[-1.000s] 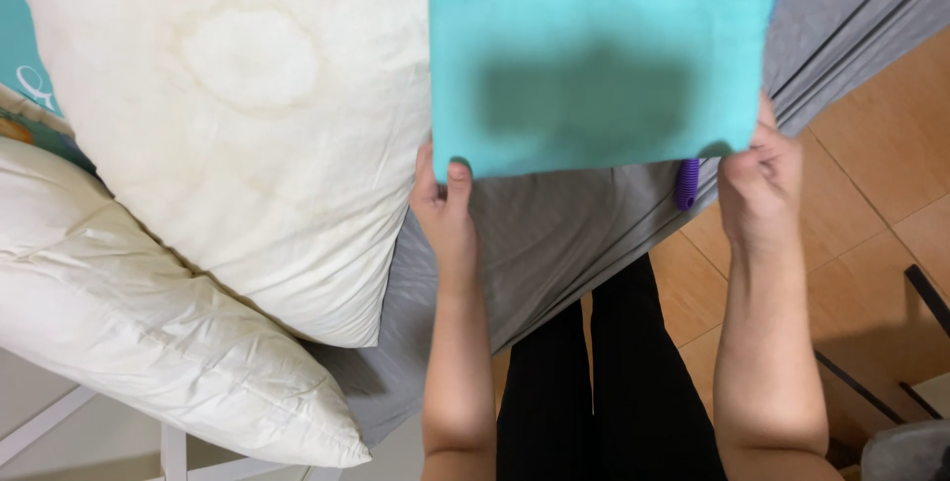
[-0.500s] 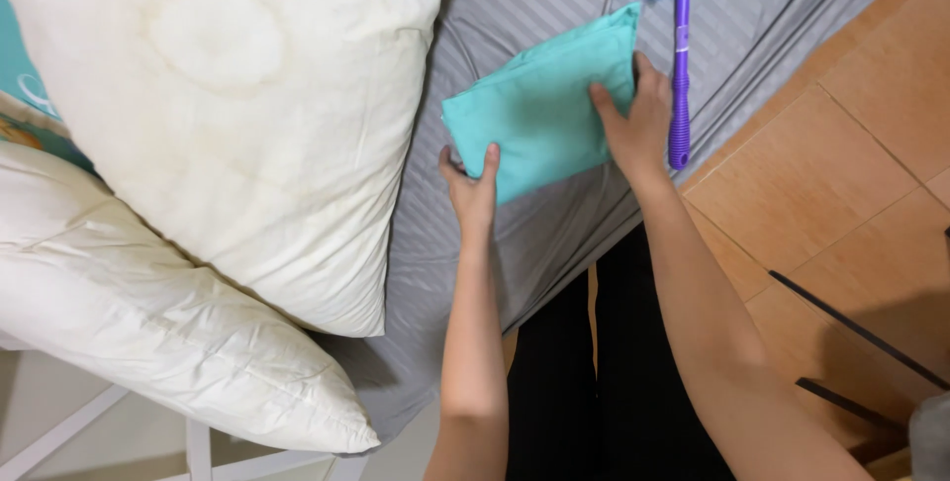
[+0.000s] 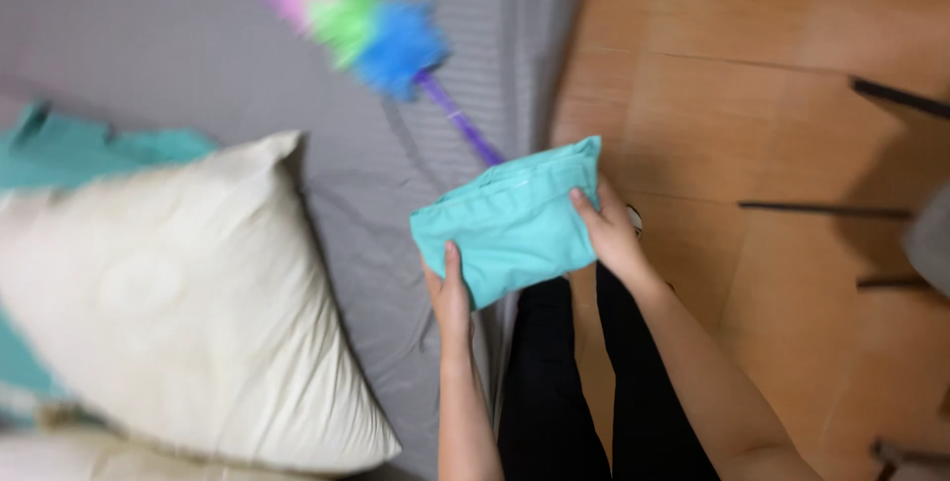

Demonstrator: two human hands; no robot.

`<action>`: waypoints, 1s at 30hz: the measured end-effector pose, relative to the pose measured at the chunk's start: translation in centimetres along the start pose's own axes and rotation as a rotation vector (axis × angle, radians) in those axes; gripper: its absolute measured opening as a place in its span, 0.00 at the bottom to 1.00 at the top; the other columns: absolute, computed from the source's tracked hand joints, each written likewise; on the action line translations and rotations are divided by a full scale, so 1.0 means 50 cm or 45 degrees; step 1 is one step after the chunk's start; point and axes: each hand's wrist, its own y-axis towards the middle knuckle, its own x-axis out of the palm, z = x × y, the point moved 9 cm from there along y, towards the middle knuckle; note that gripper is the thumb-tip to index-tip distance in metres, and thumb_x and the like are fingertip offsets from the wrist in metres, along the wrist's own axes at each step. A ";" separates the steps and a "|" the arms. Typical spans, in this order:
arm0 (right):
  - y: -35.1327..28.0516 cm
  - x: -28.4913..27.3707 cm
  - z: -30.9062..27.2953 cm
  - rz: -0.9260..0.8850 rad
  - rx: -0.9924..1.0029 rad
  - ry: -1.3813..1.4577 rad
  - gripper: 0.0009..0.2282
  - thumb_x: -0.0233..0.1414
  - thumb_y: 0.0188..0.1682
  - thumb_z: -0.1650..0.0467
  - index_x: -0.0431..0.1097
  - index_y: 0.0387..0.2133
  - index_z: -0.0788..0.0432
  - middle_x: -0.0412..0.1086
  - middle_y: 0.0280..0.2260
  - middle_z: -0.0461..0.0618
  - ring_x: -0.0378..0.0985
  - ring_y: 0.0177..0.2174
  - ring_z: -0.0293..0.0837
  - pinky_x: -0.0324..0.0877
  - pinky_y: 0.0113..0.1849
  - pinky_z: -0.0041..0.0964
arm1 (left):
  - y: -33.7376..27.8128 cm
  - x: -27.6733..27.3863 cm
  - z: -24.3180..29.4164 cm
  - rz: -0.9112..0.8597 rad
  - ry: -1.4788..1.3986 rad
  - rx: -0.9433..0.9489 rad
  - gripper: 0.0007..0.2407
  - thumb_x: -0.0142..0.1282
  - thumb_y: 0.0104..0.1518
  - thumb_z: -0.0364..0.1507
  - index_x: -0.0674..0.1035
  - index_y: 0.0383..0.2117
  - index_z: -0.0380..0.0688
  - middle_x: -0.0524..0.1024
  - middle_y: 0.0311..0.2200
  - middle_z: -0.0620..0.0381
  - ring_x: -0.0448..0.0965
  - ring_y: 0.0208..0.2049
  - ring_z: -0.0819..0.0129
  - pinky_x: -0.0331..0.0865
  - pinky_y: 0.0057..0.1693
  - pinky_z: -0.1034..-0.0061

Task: The person removes a white pillow from a teal pillowcase, folds the pillowcase, and places it on a stack of linens. They repeat this process with a second pillow and pillowcase. Finally, they use a rainbow feather duster to dust the remaining pillows on the bed.

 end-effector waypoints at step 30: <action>-0.571 -1.380 -0.203 1.436 -0.155 -0.577 0.20 0.47 0.66 0.77 0.57 0.70 0.51 0.57 0.68 0.59 0.63 0.65 0.53 0.59 0.64 0.44 | -0.771 1.398 -0.038 -1.400 0.619 0.963 0.19 0.51 0.67 0.27 0.71 0.65 0.56 0.65 0.70 0.52 0.68 0.70 0.56 0.68 0.73 0.63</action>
